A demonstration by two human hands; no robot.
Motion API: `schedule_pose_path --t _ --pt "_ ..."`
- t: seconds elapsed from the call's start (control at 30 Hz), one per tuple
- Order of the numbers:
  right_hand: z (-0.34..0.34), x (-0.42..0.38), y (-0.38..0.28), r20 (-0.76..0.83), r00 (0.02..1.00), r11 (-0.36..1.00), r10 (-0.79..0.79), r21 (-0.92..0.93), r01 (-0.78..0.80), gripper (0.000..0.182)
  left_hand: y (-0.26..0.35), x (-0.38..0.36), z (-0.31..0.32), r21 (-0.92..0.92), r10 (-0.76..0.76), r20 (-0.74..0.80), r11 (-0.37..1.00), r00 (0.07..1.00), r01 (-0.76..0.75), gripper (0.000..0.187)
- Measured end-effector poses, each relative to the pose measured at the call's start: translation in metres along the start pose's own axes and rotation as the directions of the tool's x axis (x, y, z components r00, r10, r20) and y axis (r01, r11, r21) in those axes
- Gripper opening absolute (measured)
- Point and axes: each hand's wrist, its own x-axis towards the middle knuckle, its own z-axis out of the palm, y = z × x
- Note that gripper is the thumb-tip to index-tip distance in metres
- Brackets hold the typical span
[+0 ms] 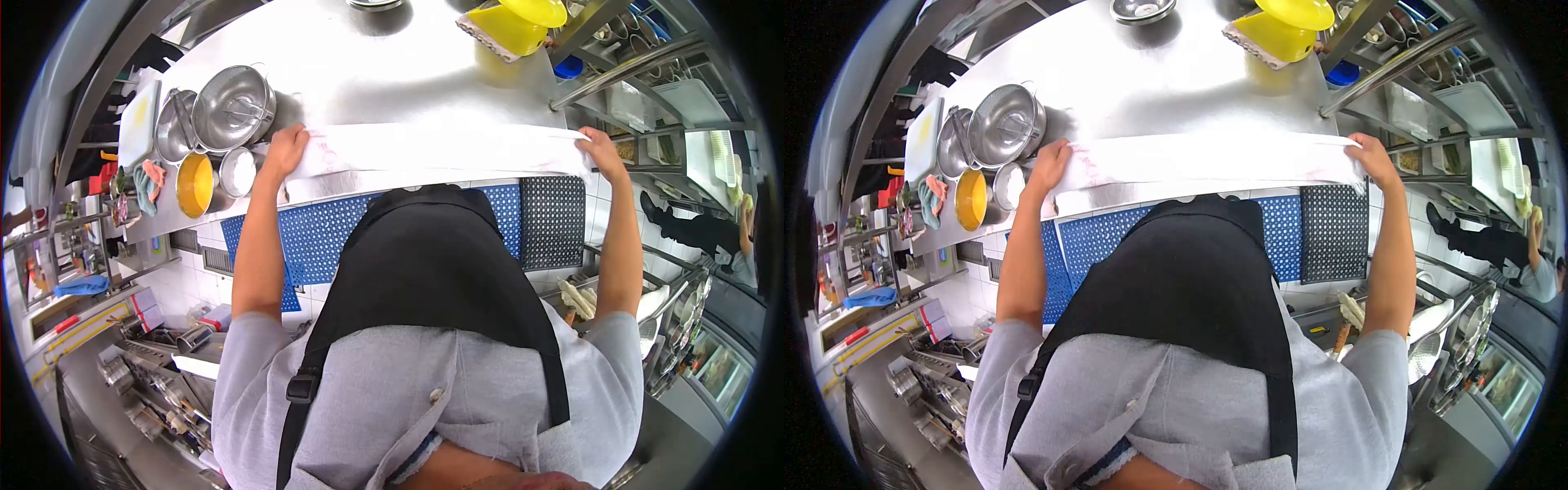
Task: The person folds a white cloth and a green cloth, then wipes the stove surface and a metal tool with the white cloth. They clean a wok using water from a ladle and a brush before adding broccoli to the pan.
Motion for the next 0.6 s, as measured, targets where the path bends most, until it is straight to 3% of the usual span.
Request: schedule_pose_path --t 0.13,0.23,0.33,0.43,0.53,0.6 --pt "0.024 0.032 0.043 -0.116 0.992 0.998 0.052 -0.014 -0.054 0.029 -0.003 0.015 0.010 0.038 -0.178 -0.003 0.983 0.984 0.178 0.052" --pt "0.038 0.037 0.044 -0.256 0.965 0.990 0.062 -0.103 -0.091 0.036 -0.024 0.017 0.016 -0.074 -0.205 0.067 0.975 0.977 0.209 0.063" --pt "0.051 0.032 0.038 -0.427 0.900 0.943 -0.086 -0.328 -0.065 0.043 -0.030 0.016 0.030 -0.205 -0.221 -0.097 0.959 0.971 0.197 0.063" --pt "0.070 0.022 0.024 -0.534 0.837 0.911 -0.118 -0.394 -0.123 0.049 -0.020 0.010 0.042 -0.089 -0.287 -0.242 0.958 0.927 0.274 0.057" --pt "0.085 0.024 0.029 -0.625 0.769 0.874 -0.135 -0.441 -0.204 0.052 -0.015 0.003 0.057 0.025 -0.192 -0.424 0.974 0.885 0.224 0.047" --pt "0.084 0.024 0.035 -0.639 0.762 0.858 -0.105 -0.445 -0.255 0.050 -0.017 -0.006 0.062 -0.035 -0.249 -0.455 0.964 0.855 0.263 0.043"
